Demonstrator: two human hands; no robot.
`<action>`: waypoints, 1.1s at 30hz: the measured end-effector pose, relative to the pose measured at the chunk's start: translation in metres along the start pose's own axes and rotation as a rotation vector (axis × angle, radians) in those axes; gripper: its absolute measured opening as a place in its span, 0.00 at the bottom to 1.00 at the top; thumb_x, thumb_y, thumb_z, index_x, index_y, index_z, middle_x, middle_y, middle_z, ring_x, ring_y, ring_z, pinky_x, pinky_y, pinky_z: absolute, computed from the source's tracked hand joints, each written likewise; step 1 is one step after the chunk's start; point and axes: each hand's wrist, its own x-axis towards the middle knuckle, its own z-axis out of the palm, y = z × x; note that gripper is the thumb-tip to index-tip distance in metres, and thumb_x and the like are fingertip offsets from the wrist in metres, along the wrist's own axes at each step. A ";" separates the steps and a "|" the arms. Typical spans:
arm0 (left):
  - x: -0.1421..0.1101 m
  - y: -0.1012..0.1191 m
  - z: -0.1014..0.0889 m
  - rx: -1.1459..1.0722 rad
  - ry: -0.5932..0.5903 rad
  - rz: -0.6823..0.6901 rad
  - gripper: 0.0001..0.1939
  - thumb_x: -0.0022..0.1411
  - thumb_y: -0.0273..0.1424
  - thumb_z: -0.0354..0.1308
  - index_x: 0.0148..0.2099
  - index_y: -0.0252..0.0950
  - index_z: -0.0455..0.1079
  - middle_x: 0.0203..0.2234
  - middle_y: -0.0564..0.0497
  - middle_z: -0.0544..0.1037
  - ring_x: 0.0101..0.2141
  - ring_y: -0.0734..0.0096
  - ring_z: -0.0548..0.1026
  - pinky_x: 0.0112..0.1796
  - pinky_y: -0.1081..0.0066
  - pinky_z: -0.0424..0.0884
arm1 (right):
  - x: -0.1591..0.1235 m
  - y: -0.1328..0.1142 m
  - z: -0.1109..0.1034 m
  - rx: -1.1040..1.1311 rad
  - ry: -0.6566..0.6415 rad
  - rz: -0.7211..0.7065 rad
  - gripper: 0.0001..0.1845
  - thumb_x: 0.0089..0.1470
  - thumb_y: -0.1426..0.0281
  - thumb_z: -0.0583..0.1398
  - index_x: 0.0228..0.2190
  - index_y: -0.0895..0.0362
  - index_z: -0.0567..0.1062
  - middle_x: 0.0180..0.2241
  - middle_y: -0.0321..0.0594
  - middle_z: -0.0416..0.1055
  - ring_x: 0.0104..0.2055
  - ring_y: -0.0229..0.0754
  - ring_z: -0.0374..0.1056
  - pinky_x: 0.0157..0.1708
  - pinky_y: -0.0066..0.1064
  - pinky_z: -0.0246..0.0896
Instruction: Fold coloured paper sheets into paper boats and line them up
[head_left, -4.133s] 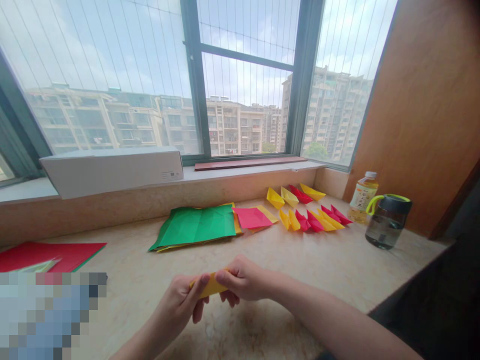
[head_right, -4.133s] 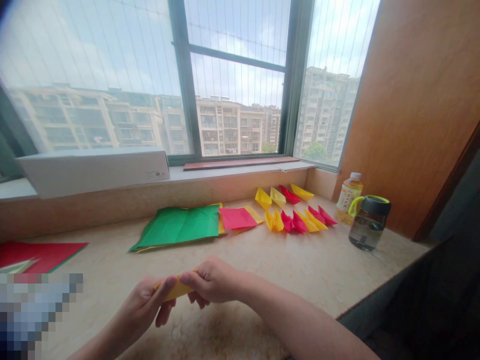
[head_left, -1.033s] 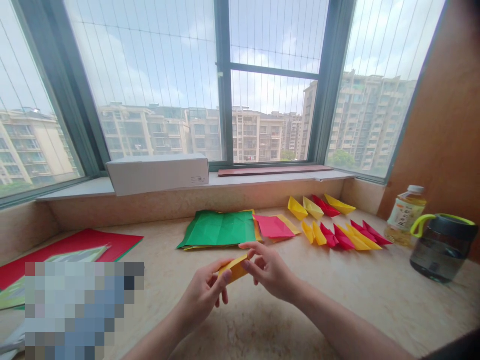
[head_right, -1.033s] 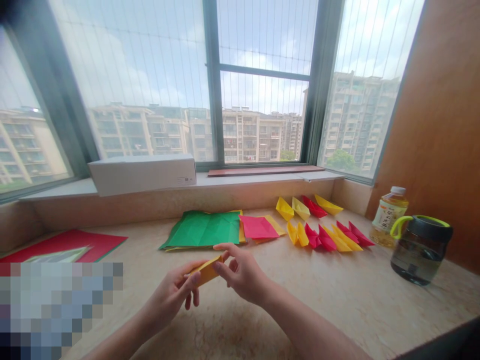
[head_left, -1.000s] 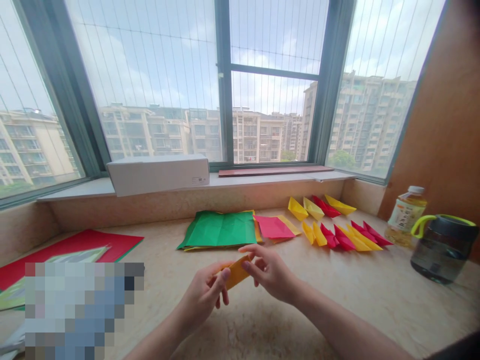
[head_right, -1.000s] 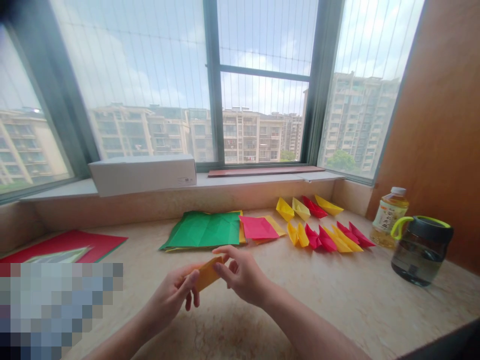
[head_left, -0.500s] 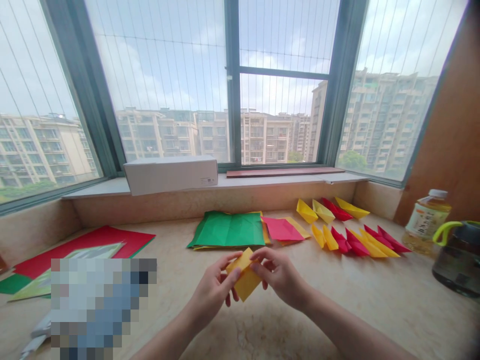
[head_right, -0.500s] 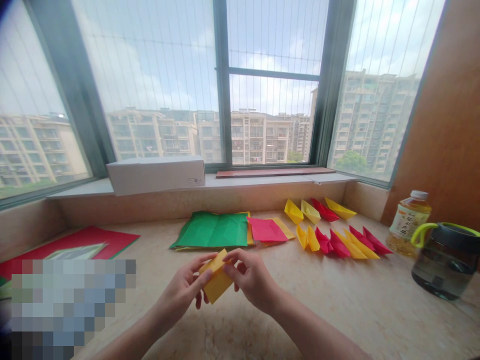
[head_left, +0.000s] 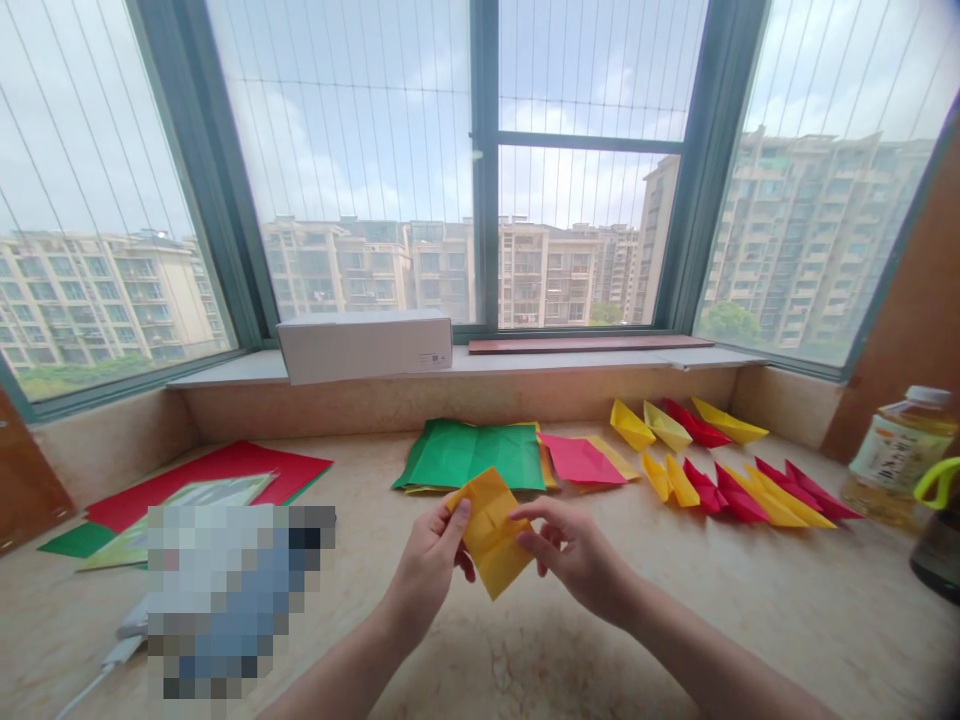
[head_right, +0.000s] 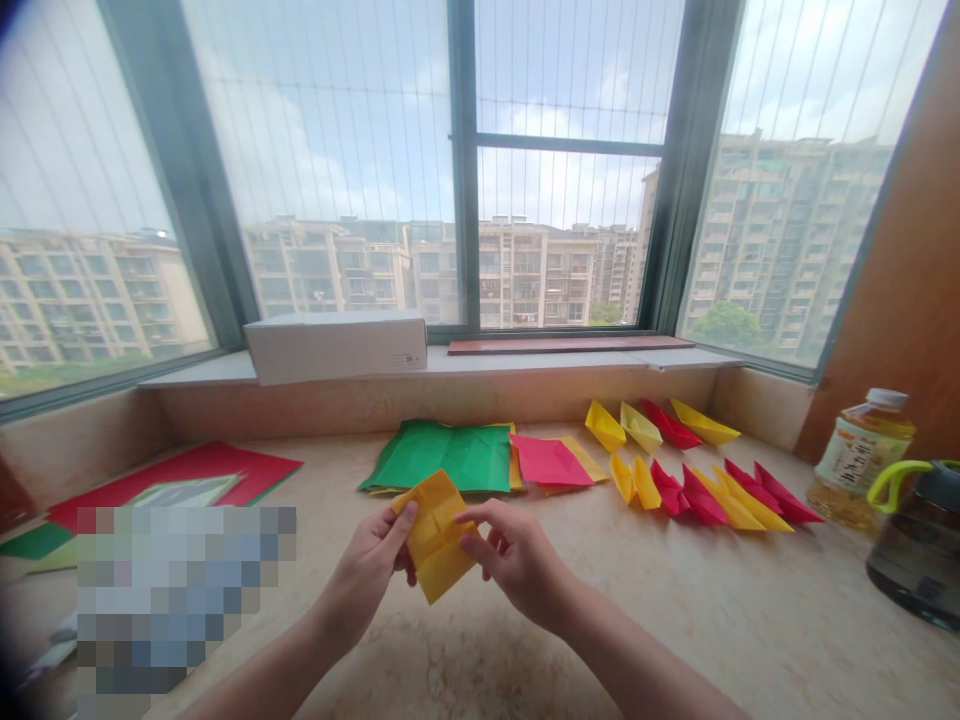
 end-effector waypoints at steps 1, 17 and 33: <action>0.000 0.001 0.000 -0.010 0.010 0.006 0.26 0.58 0.50 0.59 0.45 0.30 0.70 0.26 0.50 0.76 0.18 0.78 0.68 0.17 0.78 0.65 | 0.000 -0.001 0.000 -0.010 -0.011 -0.002 0.18 0.57 0.56 0.60 0.42 0.56 0.76 0.34 0.40 0.73 0.21 0.33 0.67 0.21 0.26 0.62; 0.000 -0.002 0.001 0.036 -0.078 0.058 0.23 0.60 0.46 0.60 0.45 0.31 0.70 0.27 0.49 0.76 0.20 0.76 0.70 0.18 0.77 0.67 | -0.004 -0.007 -0.002 -0.237 -0.083 -0.050 0.15 0.60 0.60 0.59 0.28 0.57 0.75 0.31 0.38 0.73 0.29 0.37 0.66 0.29 0.28 0.59; -0.003 0.003 0.004 0.017 -0.178 0.048 0.21 0.60 0.41 0.62 0.50 0.32 0.71 0.37 0.43 0.81 0.32 0.65 0.78 0.29 0.73 0.72 | -0.002 -0.007 0.000 -0.030 -0.051 0.068 0.09 0.62 0.64 0.53 0.34 0.56 0.68 0.27 0.36 0.71 0.26 0.38 0.66 0.25 0.26 0.59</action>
